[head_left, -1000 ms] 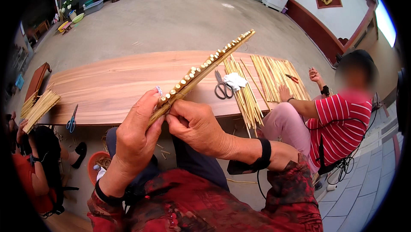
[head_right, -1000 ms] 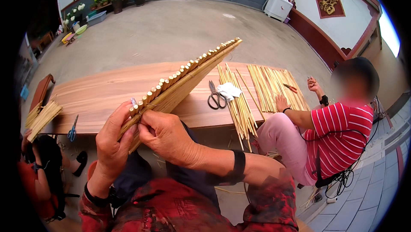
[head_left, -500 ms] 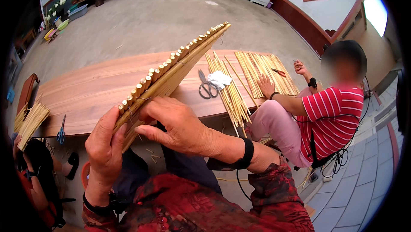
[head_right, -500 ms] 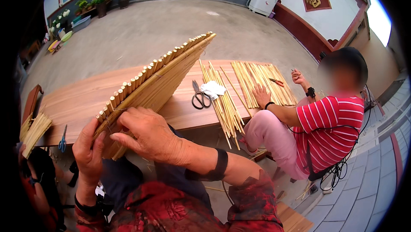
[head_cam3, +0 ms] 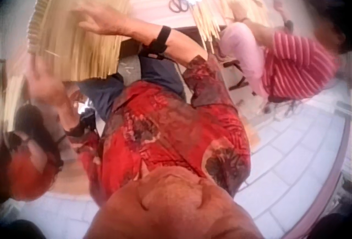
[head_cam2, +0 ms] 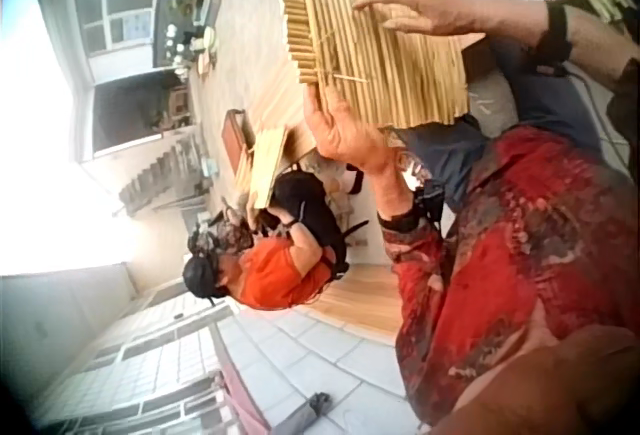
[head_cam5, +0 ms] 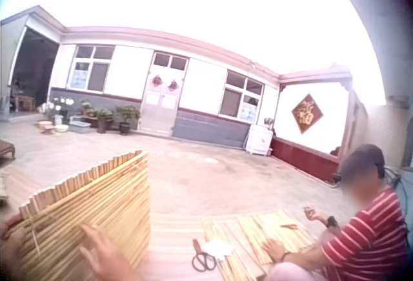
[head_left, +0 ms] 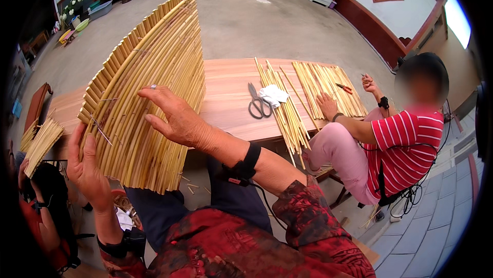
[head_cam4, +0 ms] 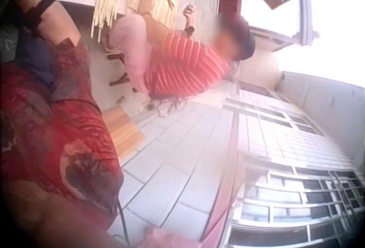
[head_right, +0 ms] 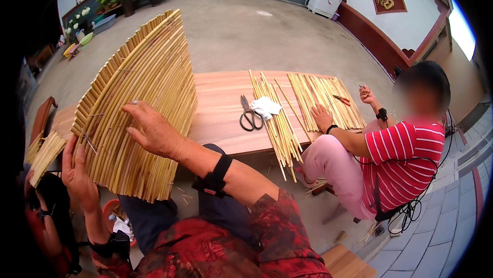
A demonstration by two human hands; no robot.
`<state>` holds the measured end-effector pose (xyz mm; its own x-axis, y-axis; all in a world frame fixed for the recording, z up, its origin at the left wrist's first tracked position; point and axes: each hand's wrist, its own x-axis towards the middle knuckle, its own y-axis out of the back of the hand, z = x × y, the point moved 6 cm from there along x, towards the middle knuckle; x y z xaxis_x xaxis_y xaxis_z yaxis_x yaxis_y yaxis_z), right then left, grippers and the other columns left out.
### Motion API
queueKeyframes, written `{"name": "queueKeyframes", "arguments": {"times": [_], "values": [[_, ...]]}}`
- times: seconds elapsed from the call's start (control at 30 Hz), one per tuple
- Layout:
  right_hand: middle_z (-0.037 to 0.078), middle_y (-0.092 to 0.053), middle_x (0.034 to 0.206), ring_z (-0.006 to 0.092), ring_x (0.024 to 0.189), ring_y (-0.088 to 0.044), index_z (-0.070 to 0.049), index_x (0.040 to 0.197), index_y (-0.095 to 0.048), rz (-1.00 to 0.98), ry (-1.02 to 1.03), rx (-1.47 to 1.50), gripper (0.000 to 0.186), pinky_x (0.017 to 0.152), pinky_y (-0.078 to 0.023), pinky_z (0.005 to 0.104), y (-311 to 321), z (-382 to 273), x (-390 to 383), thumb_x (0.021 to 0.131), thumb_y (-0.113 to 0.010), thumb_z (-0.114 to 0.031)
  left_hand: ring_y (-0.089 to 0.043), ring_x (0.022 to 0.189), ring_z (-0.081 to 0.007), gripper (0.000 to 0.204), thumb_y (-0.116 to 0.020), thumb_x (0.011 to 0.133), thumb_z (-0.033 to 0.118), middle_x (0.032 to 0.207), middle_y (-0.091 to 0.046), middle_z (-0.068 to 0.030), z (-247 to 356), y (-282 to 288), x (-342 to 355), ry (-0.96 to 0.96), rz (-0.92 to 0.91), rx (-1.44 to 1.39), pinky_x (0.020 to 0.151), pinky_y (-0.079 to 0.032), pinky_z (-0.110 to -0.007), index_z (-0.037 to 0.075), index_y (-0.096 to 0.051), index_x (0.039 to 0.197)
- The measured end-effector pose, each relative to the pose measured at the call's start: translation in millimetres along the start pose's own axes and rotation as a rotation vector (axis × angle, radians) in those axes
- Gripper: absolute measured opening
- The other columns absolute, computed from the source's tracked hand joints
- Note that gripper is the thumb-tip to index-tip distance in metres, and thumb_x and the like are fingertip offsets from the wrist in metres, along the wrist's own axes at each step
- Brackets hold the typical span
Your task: The person weaves together individual stalks of straw using white string and a small metal tool to create a rectangular mat. They secure the ends with string and trim excess straw using red-handled pliers.
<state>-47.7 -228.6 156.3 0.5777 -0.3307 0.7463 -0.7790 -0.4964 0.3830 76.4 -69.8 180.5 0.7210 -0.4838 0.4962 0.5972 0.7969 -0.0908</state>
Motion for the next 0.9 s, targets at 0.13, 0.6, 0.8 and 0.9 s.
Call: {"name": "queueKeyframes", "arguments": {"times": [0.13,0.6,0.8,0.9], "values": [[0.017,-0.049,0.108,0.0346,0.102,-0.048,-0.005,0.115,-0.044,-0.136,-0.045,0.023,0.04,0.087,-0.041,0.0379,-22,18,-11,0.077,-0.057,-0.008,-0.057,0.093,-0.0165,0.03,-0.046,0.089,0.006,0.109,-0.055,-0.0144,-41,27,10,0.117,0.127,-0.199,0.081,-0.047,-0.027,-0.007,-0.046,0.116],[0.015,-0.054,0.092,0.0321,0.087,-0.054,-0.003,0.101,-0.054,-0.321,-0.52,-0.071,0.023,0.075,-0.044,0.0328,-5,50,-115,0.079,-0.05,0.001,-0.057,0.089,-0.0161,0.037,-0.053,0.085,0.007,0.105,-0.056,-0.0146,-127,83,-12,0.331,0.409,-0.35,0.08,-0.046,-0.026,-0.012,-0.042,0.116],[0.016,-0.054,0.094,0.0325,0.089,-0.054,-0.002,0.1,-0.053,-0.352,-0.455,-0.163,0.023,0.077,-0.044,0.0325,3,35,-109,0.077,-0.051,0.003,-0.057,0.09,-0.0162,0.037,-0.052,0.084,0.003,0.105,-0.056,-0.0155,-139,91,-17,0.391,0.376,-0.402,0.08,-0.046,-0.026,-0.011,-0.042,0.116],[0.017,-0.054,0.097,0.0337,0.091,-0.054,-0.002,0.1,-0.054,-0.28,-0.446,-0.225,0.023,0.079,-0.044,0.0336,31,39,-118,0.077,-0.053,0.002,-0.057,0.091,-0.0161,0.036,-0.052,0.084,0.002,0.105,-0.055,-0.0148,-142,93,-20,0.396,0.385,-0.389,0.079,-0.046,-0.026,-0.01,-0.042,0.116]]}}
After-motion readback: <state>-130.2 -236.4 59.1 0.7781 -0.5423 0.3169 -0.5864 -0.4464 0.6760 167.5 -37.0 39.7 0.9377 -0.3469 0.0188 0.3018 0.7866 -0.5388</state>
